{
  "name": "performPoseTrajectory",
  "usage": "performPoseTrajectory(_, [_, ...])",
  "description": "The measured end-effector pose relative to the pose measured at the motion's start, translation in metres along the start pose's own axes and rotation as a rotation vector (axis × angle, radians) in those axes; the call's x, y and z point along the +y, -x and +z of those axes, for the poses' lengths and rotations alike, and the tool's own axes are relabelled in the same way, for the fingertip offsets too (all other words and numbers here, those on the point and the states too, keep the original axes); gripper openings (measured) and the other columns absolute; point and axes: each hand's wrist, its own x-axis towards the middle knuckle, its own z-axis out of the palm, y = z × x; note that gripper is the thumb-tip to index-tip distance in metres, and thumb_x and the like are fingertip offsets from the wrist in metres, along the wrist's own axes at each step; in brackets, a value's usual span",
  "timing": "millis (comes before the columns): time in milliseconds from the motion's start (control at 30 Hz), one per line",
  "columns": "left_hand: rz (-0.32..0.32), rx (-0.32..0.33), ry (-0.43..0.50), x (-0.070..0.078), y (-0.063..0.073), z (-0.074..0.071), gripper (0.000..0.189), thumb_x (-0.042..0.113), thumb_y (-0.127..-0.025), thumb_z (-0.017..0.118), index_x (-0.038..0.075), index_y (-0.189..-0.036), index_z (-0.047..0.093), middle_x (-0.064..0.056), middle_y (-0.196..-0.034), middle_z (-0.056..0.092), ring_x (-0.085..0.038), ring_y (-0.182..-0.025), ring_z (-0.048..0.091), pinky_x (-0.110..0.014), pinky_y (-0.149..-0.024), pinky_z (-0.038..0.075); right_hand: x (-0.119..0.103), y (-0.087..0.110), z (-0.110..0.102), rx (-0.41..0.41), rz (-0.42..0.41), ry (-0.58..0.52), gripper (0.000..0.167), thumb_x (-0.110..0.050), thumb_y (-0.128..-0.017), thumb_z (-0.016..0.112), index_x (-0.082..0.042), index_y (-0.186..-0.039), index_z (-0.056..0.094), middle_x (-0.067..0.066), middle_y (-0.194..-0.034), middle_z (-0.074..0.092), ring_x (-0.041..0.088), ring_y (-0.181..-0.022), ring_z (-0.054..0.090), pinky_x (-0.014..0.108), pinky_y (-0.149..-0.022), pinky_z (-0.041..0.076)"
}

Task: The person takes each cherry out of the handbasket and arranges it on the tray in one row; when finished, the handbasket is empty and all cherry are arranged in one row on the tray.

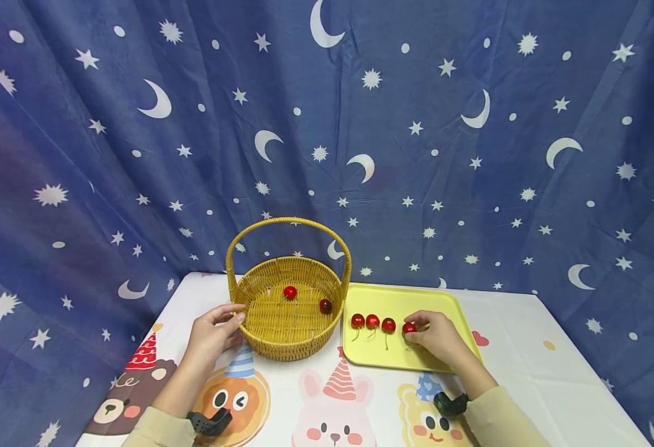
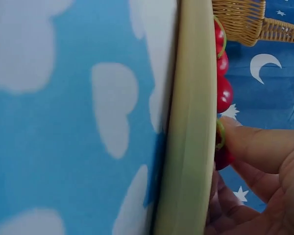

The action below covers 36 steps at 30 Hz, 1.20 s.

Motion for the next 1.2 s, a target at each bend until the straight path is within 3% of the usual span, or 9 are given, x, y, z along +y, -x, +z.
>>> performPoseTrajectory(433, [-0.003, -0.008, 0.012, -0.0010, -0.0005, -0.0002, 0.040, 0.018, -0.105, 0.072, 0.006, -0.143, 0.068, -0.010, -0.126, 0.054, -0.007, -0.089, 0.068, -0.028, -0.079, 0.066, 0.0045, -0.0078, 0.0069, -0.014, 0.034, -0.015, 0.033, -0.011, -0.090, 0.086, -0.009, -0.121, 0.077, 0.013, -0.110, 0.071, 0.022, -0.082, 0.062, 0.031, -0.065, 0.056])
performPoseTrajectory(1200, [0.008, -0.004, 0.005, -0.0023, -0.0014, 0.0000, 0.039, 0.018, -0.106, 0.072, 0.006, -0.143, 0.068, -0.012, -0.128, 0.054, -0.008, -0.090, 0.068, -0.028, -0.079, 0.066, 0.0056, -0.0063, 0.0043, -0.021, 0.008, -0.066, 0.031, -0.009, -0.092, 0.084, -0.005, -0.121, 0.077, 0.009, -0.098, 0.071, 0.019, -0.076, 0.058, 0.028, -0.058, 0.051])
